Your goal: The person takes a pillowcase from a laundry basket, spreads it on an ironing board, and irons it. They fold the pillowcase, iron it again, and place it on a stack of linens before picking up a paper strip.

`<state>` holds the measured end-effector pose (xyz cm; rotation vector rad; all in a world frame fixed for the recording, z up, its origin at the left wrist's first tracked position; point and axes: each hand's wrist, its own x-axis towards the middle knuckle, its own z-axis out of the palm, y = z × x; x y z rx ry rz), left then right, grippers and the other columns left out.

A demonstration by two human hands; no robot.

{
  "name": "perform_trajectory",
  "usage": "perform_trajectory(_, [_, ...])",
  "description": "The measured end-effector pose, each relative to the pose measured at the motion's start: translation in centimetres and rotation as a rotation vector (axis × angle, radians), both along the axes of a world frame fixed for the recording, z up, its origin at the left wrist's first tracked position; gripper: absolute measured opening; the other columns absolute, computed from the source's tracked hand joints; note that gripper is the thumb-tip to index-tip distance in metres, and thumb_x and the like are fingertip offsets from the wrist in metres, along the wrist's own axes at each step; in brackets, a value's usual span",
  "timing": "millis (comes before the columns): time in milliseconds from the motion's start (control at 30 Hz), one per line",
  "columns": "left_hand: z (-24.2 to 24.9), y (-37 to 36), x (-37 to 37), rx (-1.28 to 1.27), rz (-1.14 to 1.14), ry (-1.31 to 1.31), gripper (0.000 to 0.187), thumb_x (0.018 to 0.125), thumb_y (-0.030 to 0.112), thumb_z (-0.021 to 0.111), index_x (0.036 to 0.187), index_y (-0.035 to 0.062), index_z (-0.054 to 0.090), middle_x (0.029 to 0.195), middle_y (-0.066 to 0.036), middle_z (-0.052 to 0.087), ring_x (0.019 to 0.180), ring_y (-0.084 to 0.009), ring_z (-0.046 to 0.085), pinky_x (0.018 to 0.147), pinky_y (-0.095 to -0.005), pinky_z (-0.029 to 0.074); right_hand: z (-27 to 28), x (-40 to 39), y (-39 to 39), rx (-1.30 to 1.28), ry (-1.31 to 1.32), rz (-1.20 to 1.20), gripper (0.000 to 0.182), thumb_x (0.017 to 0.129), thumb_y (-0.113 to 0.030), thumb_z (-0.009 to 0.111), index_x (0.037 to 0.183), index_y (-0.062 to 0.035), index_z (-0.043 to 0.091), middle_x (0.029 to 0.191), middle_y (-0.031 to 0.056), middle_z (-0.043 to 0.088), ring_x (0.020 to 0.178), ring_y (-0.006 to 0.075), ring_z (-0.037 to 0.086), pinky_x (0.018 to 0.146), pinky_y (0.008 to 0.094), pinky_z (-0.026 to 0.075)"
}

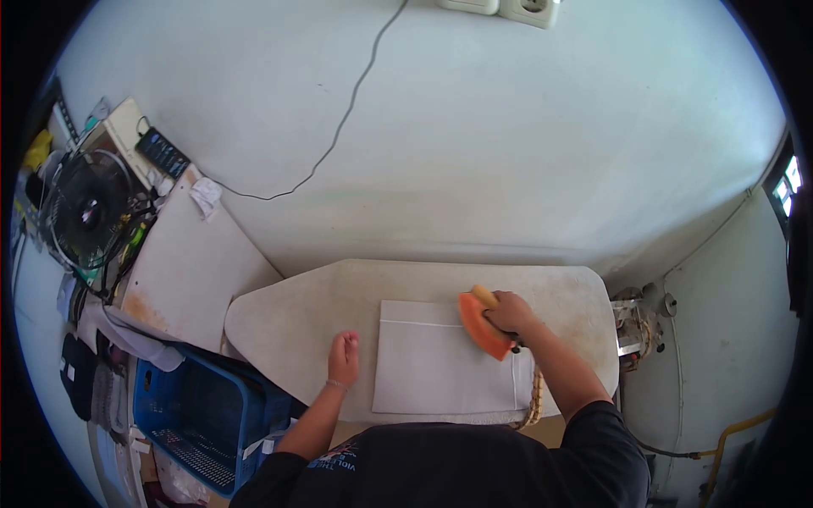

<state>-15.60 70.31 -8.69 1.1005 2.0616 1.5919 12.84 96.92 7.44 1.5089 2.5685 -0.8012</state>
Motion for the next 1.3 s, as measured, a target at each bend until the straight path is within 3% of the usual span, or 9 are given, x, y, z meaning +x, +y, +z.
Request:
perform_trajectory(133, [2.0,-6.8,3.8,-0.06,-0.027,-0.024,0.015,0.094,0.014,0.053,0.103,0.0045,0.059,0.092,-0.007,0.06,0.08,-0.0151,0.056,0.072,-0.0278,0.046,-4.1,-9.4,-2.0,-0.012,0.003,0.288,0.038,0.082,-0.026,0.062,0.118,-0.0113,0.061,0.112,0.0152,0.065,0.104,0.0322,0.061,0.088,0.0422,0.049])
perform_trajectory(267, [2.4,-10.9,5.3,-0.04,-0.015,-0.02,0.014,0.092,0.01,0.053,0.104,0.0034,0.059,0.094,-0.008,0.06,0.081,-0.015,0.058,0.073,-0.028,0.047,-3.9,-15.3,-3.6,-0.035,-0.028,0.331,0.039,0.084,-0.026,0.061,0.12,-0.0119,0.06,0.114,0.0134,0.065,0.106,0.0307,0.061,0.088,0.0411,0.05])
perform_trajectory(367, [2.1,-12.9,5.8,-0.025,0.007,-0.063,0.015,0.091,0.009,0.053,0.104,0.0029,0.058,0.096,-0.009,0.06,0.081,-0.017,0.059,0.073,-0.0284,0.048,-2.7,-15.8,-4.9,-0.131,-0.093,0.376,0.038,0.084,-0.024,0.059,0.121,-0.014,0.06,0.113,0.0117,0.065,0.106,0.029,0.061,0.089,0.0406,0.05])
perform_trajectory(433, [2.3,-13.4,5.7,-0.017,0.019,-0.093,0.016,0.091,0.01,0.053,0.105,0.0026,0.057,0.096,-0.01,0.06,0.081,-0.0184,0.059,0.073,-0.0285,0.048,-3.3,-14.9,-7.1,-0.082,-0.107,0.646,0.036,0.084,-0.022,0.057,0.12,-0.0164,0.06,0.114,0.0108,0.065,0.107,0.0294,0.061,0.089,0.0409,0.049])
perform_trajectory(567, [3.7,-12.6,5.0,-0.035,0.062,0.002,0.018,0.09,0.009,0.054,0.107,0.002,0.055,0.101,-0.012,0.057,0.091,-0.0208,0.057,0.079,-0.0315,0.046,-0.7,-11.5,-14.3,-0.11,-0.257,0.685,0.037,0.084,-0.021,0.055,0.12,-0.0185,0.059,0.114,0.0098,0.065,0.108,0.0307,0.06,0.089,0.0418,0.049])
perform_trajectory(700, [2.6,-10.3,3.9,0.03,-0.04,0.297,0.025,0.085,0.006,0.058,0.11,0.0025,0.054,0.107,-0.014,0.053,0.098,-0.024,0.054,0.083,-0.0341,0.045,-2.6,-7.2,-16.7,-0.189,-0.171,0.518,0.039,0.085,-0.021,0.055,0.124,-0.0145,0.056,0.111,0.013,0.066,0.107,0.0323,0.061,0.089,0.0433,0.048])
perform_trajectory(900, [3.2,-7.9,6.2,-0.12,-0.259,0.154,0.035,0.079,0.007,0.064,0.112,0.001,0.052,0.106,-0.017,0.054,0.098,-0.0305,0.054,0.088,-0.0378,0.045,-4.6,3.8,-11.7,0.023,0.022,-0.164,0.042,0.082,-0.036,0.062,0.113,-0.0075,0.06,0.103,0.0192,0.067,0.095,0.0369,0.064,0.084,0.0448,0.051])
perform_trajectory(1033, [1.8,-7.6,6.9,-0.13,-0.3,0.12,0.039,0.078,0.006,0.065,0.114,0.001,0.052,0.109,-0.017,0.053,0.098,-0.0292,0.054,0.088,-0.0368,0.046,-4.9,12.8,-6.1,0.109,-0.023,-0.591,0.036,0.082,-0.021,0.058,0.113,-0.0036,0.062,0.106,0.0225,0.066,0.102,0.0363,0.063,0.088,0.0448,0.049])
perform_trajectory(1300, [0.7,-7.8,7.7,-0.27,-0.217,0.235,0.045,0.078,0.007,0.064,0.121,0.0001,0.05,0.108,-0.016,0.052,0.094,-0.0278,0.056,0.086,-0.0376,0.048,-6.5,24.1,-4.5,0.155,0.025,-0.806,0.037,0.078,-0.016,0.061,0.11,0.0004,0.064,0.103,0.0244,0.066,0.1,0.0376,0.063,0.086,0.0436,0.05])
